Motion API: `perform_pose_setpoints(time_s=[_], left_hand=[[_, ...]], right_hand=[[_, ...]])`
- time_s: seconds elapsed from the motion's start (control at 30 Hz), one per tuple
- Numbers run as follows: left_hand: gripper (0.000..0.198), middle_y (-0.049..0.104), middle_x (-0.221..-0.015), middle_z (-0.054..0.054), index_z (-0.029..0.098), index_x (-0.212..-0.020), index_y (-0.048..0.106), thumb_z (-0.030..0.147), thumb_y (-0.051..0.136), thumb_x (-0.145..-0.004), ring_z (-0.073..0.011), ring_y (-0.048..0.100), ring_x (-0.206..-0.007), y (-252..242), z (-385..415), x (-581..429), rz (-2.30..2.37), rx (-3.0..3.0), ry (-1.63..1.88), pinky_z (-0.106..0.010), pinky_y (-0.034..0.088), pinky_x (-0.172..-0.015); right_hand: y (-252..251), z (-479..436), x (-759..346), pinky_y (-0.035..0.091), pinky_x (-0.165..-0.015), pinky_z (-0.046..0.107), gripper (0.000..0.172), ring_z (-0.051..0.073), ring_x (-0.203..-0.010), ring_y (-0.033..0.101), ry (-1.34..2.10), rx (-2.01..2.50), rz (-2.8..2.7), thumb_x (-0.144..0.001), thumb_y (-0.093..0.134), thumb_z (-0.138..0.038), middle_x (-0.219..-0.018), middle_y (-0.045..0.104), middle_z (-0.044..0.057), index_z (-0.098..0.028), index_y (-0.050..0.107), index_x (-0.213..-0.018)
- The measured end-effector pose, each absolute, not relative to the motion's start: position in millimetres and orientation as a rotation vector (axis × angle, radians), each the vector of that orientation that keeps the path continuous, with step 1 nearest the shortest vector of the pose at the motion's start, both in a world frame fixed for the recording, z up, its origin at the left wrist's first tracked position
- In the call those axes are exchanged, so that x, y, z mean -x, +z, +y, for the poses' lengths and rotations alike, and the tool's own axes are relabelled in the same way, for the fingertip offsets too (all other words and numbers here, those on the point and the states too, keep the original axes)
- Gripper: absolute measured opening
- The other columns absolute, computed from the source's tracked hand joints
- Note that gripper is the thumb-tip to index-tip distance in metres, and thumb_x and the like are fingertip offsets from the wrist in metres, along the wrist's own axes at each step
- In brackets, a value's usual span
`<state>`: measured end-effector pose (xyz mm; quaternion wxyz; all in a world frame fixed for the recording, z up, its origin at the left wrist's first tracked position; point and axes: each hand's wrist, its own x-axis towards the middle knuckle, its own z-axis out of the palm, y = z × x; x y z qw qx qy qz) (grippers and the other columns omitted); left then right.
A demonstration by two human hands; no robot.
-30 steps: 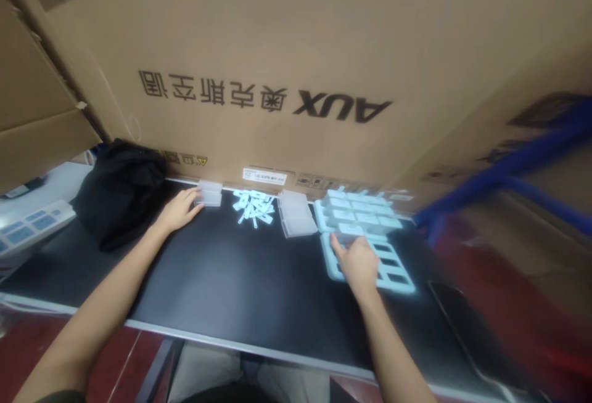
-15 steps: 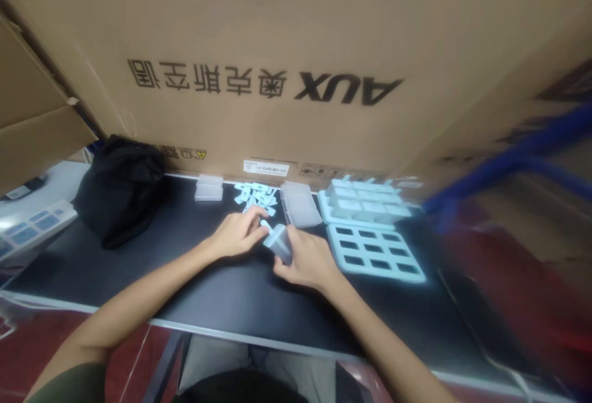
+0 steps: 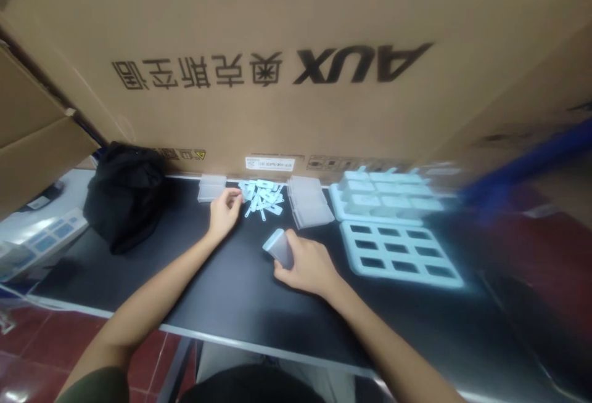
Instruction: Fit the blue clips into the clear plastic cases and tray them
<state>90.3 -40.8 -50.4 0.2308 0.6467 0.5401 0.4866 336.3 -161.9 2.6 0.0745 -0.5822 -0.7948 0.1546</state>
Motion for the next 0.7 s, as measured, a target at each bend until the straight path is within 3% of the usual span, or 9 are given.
perform_pose_setpoints(time_s=[0.13,0.23,0.3,0.4,0.5,0.6,0.7], left_hand=[[0.025,0.080,-0.107,-0.008,0.022,-0.124,0.068,0.027,0.058,-0.101,-0.0224,0.077,-0.097,-46,-42,-93,1.543,-2.015,1.089,-0.038,0.059,-0.092],[0.026,0.076,-0.114,-0.009,0.023,-0.121,0.068,0.033,0.052,-0.105,-0.0229,0.071,-0.102,-37,-52,-93,1.563,-2.167,1.103,-0.040,0.057,-0.096],[0.030,0.074,-0.112,-0.009,0.022,-0.122,0.066,0.040,0.048,-0.106,-0.0215,0.068,-0.094,-31,-66,-95,1.407,-2.267,1.099,-0.038,0.056,-0.091],[0.044,0.073,-0.095,-0.005,0.023,-0.134,0.061,0.051,0.055,-0.101,-0.0194,0.066,-0.074,-26,-92,-106,0.960,-2.413,0.785,-0.034,0.055,-0.075],[0.043,0.072,-0.085,-0.002,0.025,-0.137,0.059,0.049,0.054,-0.102,-0.0197,0.068,-0.069,-27,-110,-119,0.878,-2.420,0.572,-0.032,0.053,-0.069],[0.034,0.073,-0.085,-0.004,0.024,-0.127,0.064,0.044,0.046,-0.106,-0.0189,0.067,-0.068,-30,-107,-119,0.912,-2.332,0.632,-0.031,0.052,-0.067],[0.038,0.067,-0.073,-0.001,0.021,-0.118,0.066,0.044,0.036,-0.109,-0.0160,0.060,-0.059,-32,-88,-102,1.081,-2.136,0.893,-0.029,0.048,-0.061]], right_hand=[[1,-161,-336,0.026,-0.065,0.031,0.034,0.026,-0.083,0.069,0.510,1.716,-2.426,-0.086,0.061,-0.046,-0.094,0.075,0.008,-0.020,0.053,-0.107],[-2,-161,-334,0.027,-0.066,0.031,0.035,0.027,-0.087,0.070,0.538,1.699,-2.443,-0.087,0.061,-0.046,-0.099,0.075,0.009,-0.020,0.054,-0.110],[-3,-161,-333,0.029,-0.068,0.032,0.035,0.027,-0.090,0.070,0.540,1.683,-2.439,-0.086,0.061,-0.046,-0.102,0.075,0.010,-0.019,0.055,-0.109],[-5,-161,-333,0.032,-0.069,0.032,0.036,0.028,-0.093,0.071,0.555,1.641,-2.426,-0.086,0.063,-0.045,-0.105,0.075,0.010,-0.019,0.056,-0.110],[-5,-161,-333,0.033,-0.069,0.031,0.043,0.028,-0.092,0.072,0.555,1.636,-2.417,-0.086,0.062,-0.045,-0.105,0.076,0.011,-0.017,0.055,-0.118],[-3,-161,-332,0.031,-0.067,0.031,0.042,0.028,-0.089,0.072,0.548,1.654,-2.443,-0.086,0.061,-0.046,-0.101,0.077,0.010,-0.018,0.055,-0.117],[0,-163,-333,0.029,-0.066,0.031,0.040,0.027,-0.085,0.071,0.546,1.657,-2.463,-0.085,0.062,-0.047,-0.098,0.077,0.009,-0.020,0.055,-0.113]])
